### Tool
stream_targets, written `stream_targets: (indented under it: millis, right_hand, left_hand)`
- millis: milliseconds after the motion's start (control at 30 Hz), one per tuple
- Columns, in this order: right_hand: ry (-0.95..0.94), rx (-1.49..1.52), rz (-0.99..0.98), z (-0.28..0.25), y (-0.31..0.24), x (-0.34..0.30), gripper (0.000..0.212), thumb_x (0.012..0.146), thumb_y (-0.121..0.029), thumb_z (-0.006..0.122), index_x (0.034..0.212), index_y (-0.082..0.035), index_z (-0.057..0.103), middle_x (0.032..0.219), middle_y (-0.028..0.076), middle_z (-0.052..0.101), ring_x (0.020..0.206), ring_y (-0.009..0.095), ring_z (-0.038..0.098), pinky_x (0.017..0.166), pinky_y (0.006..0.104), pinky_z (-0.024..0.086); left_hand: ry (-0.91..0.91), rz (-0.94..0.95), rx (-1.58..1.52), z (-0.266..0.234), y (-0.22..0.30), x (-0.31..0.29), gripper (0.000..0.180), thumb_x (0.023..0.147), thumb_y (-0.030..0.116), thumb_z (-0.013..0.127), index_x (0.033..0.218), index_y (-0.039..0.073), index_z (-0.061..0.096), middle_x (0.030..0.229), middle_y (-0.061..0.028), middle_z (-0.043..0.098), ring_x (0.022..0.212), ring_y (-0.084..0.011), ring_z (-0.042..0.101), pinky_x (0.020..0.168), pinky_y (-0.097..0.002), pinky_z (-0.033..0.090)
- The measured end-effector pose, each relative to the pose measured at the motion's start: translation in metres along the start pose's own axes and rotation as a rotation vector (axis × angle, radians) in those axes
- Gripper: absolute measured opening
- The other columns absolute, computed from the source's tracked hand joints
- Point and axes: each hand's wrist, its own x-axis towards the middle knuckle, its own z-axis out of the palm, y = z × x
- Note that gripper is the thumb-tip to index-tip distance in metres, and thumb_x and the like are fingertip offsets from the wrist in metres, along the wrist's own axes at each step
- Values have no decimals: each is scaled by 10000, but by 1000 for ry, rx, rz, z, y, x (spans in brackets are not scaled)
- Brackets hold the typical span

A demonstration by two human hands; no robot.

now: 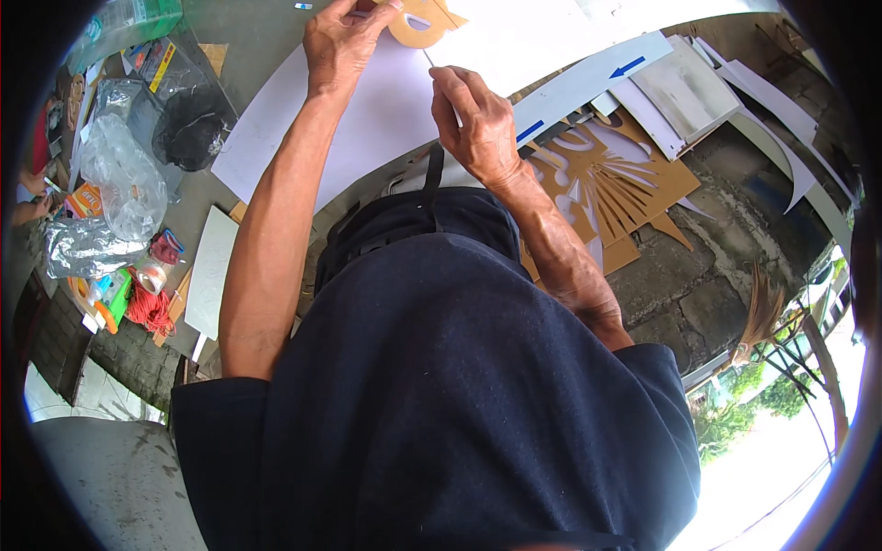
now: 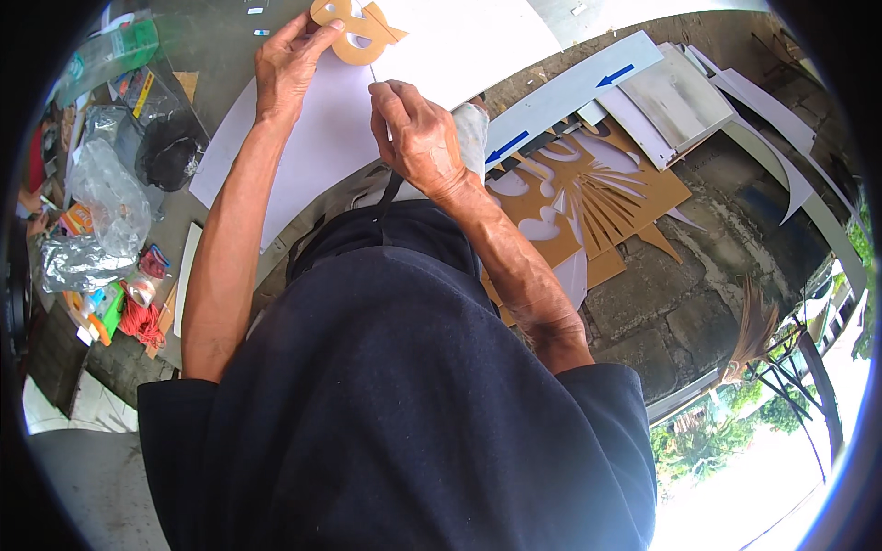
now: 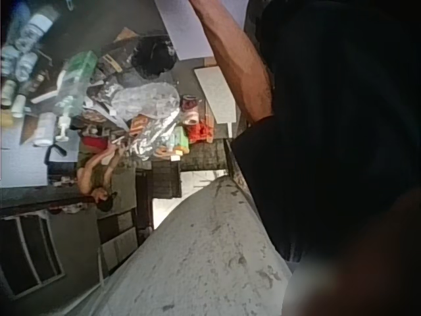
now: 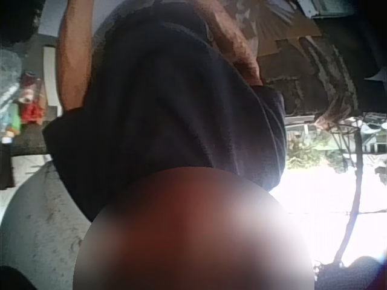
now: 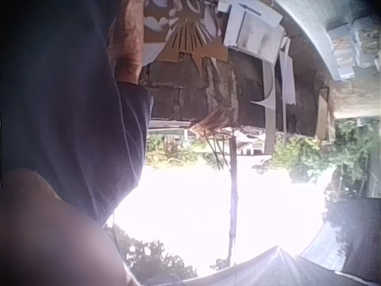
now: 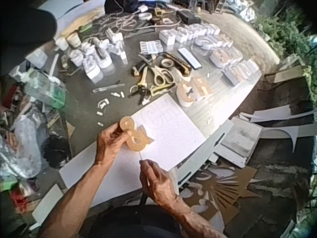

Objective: The recorder is aligning, marking, and trimming foam/acrylic letters for a sign on a workshop table.

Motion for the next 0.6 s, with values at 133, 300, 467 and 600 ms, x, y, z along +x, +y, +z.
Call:
stream_targets:
  millis: [133,300,467,600]
  right_hand:
    - [-30,3,-13,-2,-2,-3,377,799,33,741,1160,-1,637,1036,167,687,827,326,717,695,394,607]
    - [-18,19,-36,5,1,2,333,862,46,706,1179,-35,639,1062,142,701,799,310,730,657,380,603]
    - [-36,-6,-12,11,-2,3,334,861,46,704,1178,-40,646,1061,142,699,812,311,729,690,385,605]
    - [-30,-9,63,-2,1,1,326,855,50,706,1165,-40,659,1041,140,707,814,309,730,699,382,602]
  left_hand:
    - [-8,9,-82,2,-4,1,290,909,233,723,1091,8,737,866,-32,720,791,-109,638,726,-286,526]
    - [18,9,-34,6,-2,-1,288,905,226,722,1090,5,737,871,-41,724,790,-119,642,729,-293,534]
    - [-5,18,-48,2,-2,2,293,901,228,729,1092,5,734,881,-39,727,794,-122,643,728,-294,533]
    - [-1,-21,-9,2,-7,2,297,901,237,736,1086,5,733,876,-44,726,790,-127,641,730,-297,531]
